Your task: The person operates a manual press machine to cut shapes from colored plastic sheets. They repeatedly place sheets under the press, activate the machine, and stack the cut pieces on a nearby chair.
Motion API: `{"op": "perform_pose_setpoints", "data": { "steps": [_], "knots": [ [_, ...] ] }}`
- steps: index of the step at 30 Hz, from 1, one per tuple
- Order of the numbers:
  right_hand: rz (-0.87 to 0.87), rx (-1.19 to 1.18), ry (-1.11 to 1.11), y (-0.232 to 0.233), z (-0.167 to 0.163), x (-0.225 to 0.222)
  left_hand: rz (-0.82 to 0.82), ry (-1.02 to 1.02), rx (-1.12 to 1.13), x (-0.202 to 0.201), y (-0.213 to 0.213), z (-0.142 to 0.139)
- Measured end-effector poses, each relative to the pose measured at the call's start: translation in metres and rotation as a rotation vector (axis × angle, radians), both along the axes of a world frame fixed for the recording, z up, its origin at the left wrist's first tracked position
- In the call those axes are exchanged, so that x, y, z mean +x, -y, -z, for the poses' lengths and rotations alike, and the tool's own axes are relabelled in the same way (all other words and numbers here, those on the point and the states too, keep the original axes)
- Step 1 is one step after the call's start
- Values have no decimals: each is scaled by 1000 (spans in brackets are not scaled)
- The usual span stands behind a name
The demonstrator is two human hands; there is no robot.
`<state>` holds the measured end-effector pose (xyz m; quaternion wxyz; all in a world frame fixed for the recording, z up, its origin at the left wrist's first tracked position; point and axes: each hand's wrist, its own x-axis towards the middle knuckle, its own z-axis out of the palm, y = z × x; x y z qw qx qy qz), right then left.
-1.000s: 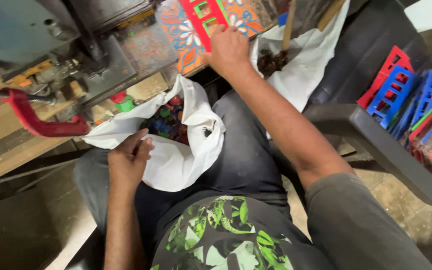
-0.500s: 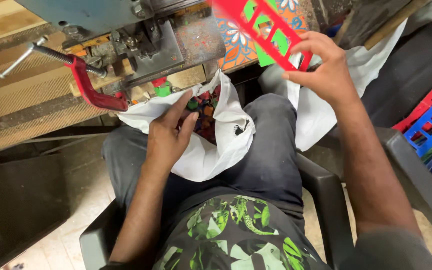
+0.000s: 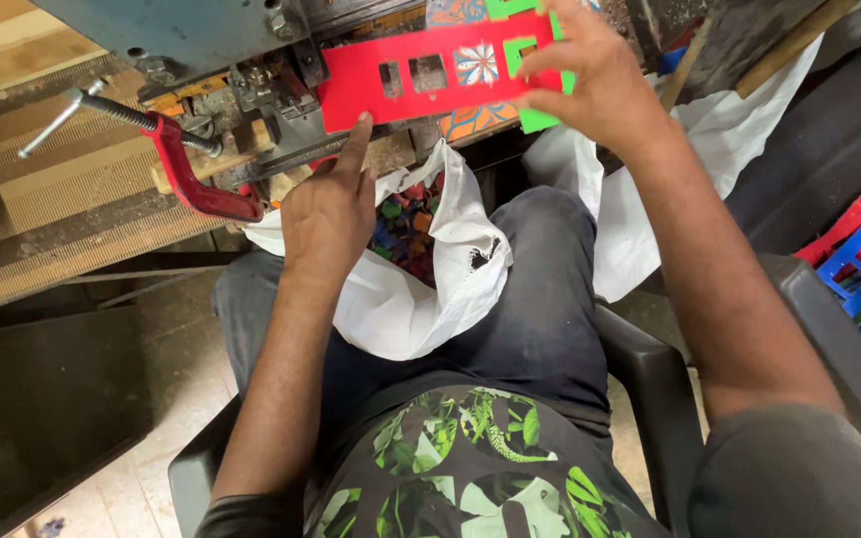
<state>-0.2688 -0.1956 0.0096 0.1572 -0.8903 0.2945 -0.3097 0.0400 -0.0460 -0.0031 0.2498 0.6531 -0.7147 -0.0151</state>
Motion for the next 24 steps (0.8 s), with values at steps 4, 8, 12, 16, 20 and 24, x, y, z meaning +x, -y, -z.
{"op": "perform_pose_setpoints", "data": {
  "steps": [4,8,12,16,20,24],
  "knots": [
    [248,227,222,3,13,16,-86,43,155,-4,6,2],
    [293,217,276,-1,23,29,-100,76,130,-4,5,0],
    [299,24,212,-6,30,46,-127,122,126,11,-4,-2],
    [299,35,211,-9,39,66,-117,138,104,27,-16,-3],
    [273,42,276,-10,44,70,-153,68,161,26,-17,0],
    [310,137,320,-11,46,68,-153,52,145,22,-15,3]
  ]
}}
